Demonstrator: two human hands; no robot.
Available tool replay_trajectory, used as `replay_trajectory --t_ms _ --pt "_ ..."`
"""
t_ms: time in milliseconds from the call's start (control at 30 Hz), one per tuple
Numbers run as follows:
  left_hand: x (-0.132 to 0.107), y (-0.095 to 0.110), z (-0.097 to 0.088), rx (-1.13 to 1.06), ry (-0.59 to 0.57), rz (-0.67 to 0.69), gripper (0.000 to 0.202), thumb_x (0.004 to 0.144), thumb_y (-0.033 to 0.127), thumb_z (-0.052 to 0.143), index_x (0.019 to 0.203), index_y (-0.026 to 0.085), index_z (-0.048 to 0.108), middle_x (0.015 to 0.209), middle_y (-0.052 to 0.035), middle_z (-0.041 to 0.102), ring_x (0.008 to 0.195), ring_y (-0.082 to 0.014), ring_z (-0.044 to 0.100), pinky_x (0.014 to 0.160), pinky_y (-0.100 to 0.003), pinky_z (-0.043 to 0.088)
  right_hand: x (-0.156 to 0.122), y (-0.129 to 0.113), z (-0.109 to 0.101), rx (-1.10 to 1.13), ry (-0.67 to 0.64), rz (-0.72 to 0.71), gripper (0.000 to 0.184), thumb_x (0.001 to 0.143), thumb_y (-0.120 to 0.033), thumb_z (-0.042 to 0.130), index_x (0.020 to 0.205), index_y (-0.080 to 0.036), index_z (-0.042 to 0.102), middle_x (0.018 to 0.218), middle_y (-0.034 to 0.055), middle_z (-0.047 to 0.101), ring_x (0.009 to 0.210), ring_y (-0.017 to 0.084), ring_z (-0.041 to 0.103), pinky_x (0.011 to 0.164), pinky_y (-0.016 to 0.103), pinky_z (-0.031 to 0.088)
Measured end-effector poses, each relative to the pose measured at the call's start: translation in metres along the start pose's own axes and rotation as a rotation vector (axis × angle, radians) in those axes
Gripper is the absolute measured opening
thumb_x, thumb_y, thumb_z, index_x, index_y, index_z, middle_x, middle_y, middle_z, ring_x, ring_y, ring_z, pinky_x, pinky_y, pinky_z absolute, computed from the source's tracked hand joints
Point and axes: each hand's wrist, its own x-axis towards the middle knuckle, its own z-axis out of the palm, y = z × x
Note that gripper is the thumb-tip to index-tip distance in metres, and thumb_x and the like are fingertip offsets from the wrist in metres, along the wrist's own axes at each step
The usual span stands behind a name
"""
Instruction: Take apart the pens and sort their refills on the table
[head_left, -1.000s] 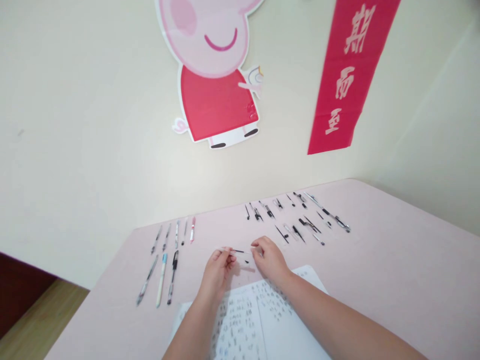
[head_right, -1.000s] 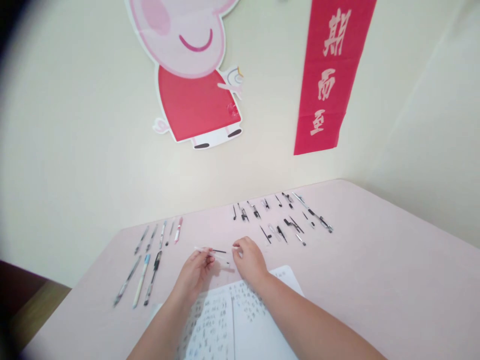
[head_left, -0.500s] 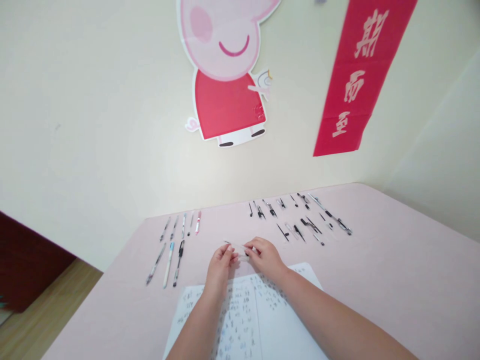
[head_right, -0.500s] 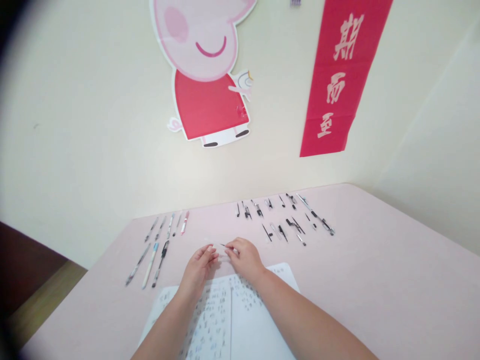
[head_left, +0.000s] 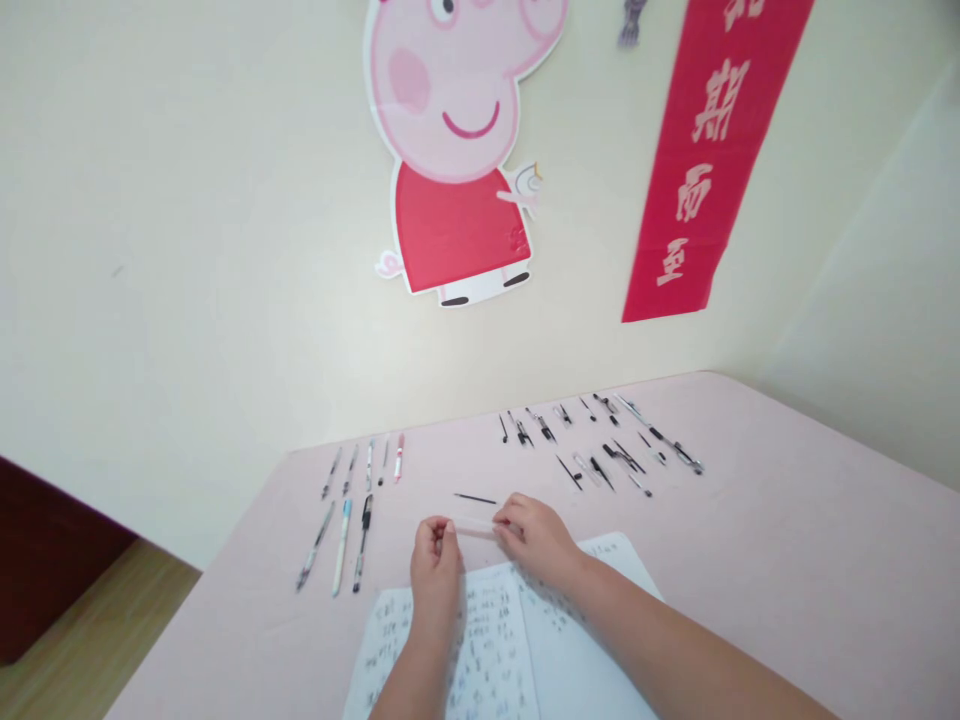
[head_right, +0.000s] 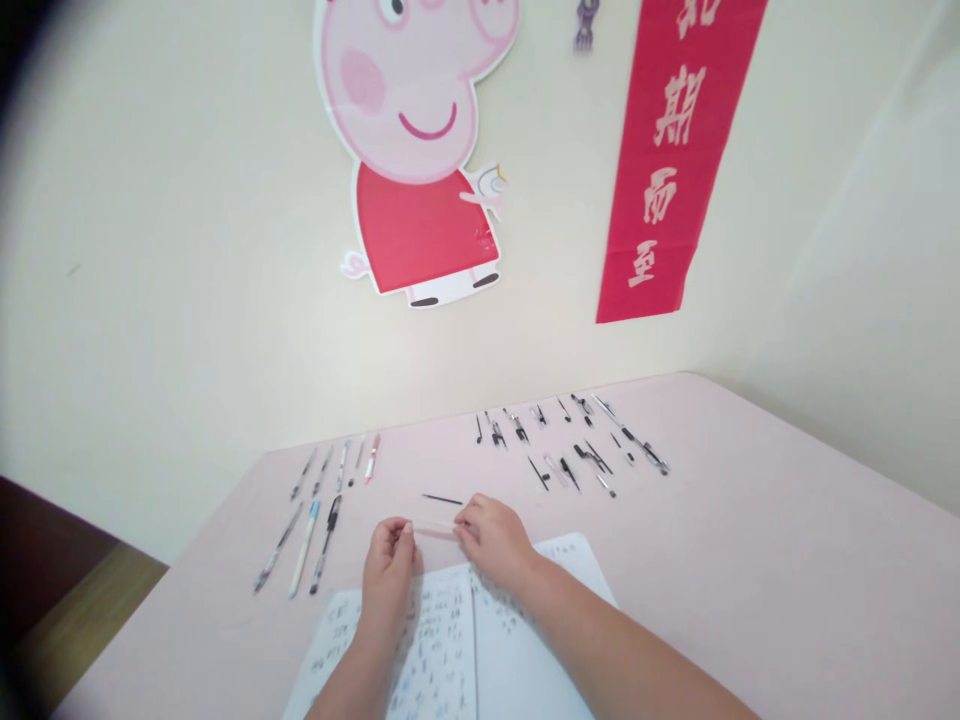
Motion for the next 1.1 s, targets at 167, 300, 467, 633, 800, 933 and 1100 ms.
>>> replay_trajectory --t_ms 167,300,467,633,800,933,1100 --pt "0.004 0.001 -0.003 0.064 -0.067 0.108 0.023 0.076 0.041 0.051 0.082 0.018 0.053 0.073 -0.0010 0.056 0.068 -0.0151 0.053 0.061 -0.027 0.043 -0.009 -0.012 -0.003 -0.189 -0.129 0.013 0.016 0.080 -0.020 0.051 0.091 -0.020 0.062 0.090 0.0035 0.059 0.084 0.016 0.054 0.072 0.025 0.037" --pt "0.005 0.001 -0.002 0.042 -0.088 0.094 0.024 0.074 0.041 0.052 0.083 0.018 0.055 0.072 -0.0011 0.057 0.066 -0.0151 0.054 0.059 -0.027 0.043 -0.013 -0.015 -0.006 -0.258 -0.145 0.091 0.014 0.077 -0.020 0.054 0.091 -0.019 0.057 0.091 0.0038 0.059 0.083 0.017 0.053 0.072 0.026 0.037" --pt "0.005 0.003 -0.001 0.019 -0.092 0.067 0.022 0.073 0.038 0.053 0.082 0.019 0.054 0.072 -0.0008 0.057 0.066 -0.0150 0.053 0.060 -0.027 0.043 -0.010 -0.018 -0.011 -0.263 -0.059 0.077 0.020 0.074 -0.026 0.059 0.092 -0.018 0.056 0.093 0.0069 0.058 0.089 0.021 0.051 0.077 0.031 0.038" --pt "0.005 0.004 0.000 0.008 -0.110 0.059 0.021 0.071 0.037 0.055 0.081 0.018 0.055 0.072 -0.0013 0.057 0.067 -0.0160 0.054 0.061 -0.027 0.043 0.003 -0.016 -0.011 -0.185 -0.023 -0.041 0.044 0.072 -0.026 0.063 0.114 -0.018 0.053 0.119 0.0118 0.052 0.112 0.025 0.045 0.095 0.038 0.034" --pt "0.004 0.006 0.000 0.018 -0.141 0.066 0.022 0.071 0.037 0.055 0.083 0.019 0.055 0.074 -0.0022 0.058 0.068 -0.0168 0.055 0.063 -0.029 0.043 0.015 -0.007 -0.006 -0.132 -0.171 -0.082 0.064 0.072 -0.037 0.063 0.130 -0.018 0.043 0.139 0.0140 0.037 0.129 0.027 0.030 0.105 0.042 0.023" --pt "0.003 0.009 0.000 0.002 -0.145 0.069 0.023 0.069 0.038 0.056 0.082 0.018 0.056 0.075 -0.0032 0.059 0.070 -0.0180 0.056 0.063 -0.029 0.044 0.019 -0.007 -0.002 -0.133 -0.256 -0.125 0.065 0.076 -0.045 0.057 0.132 -0.015 0.041 0.142 0.0166 0.032 0.131 0.029 0.025 0.107 0.044 0.019" --pt "0.003 0.010 0.000 0.005 -0.147 0.066 0.024 0.069 0.038 0.056 0.083 0.018 0.056 0.076 -0.0033 0.059 0.070 -0.0179 0.056 0.064 -0.030 0.044 0.024 -0.005 0.006 -0.149 -0.241 -0.183 0.051 0.083 -0.035 0.050 0.130 -0.017 0.044 0.142 0.0136 0.033 0.131 0.026 0.027 0.108 0.044 0.018"
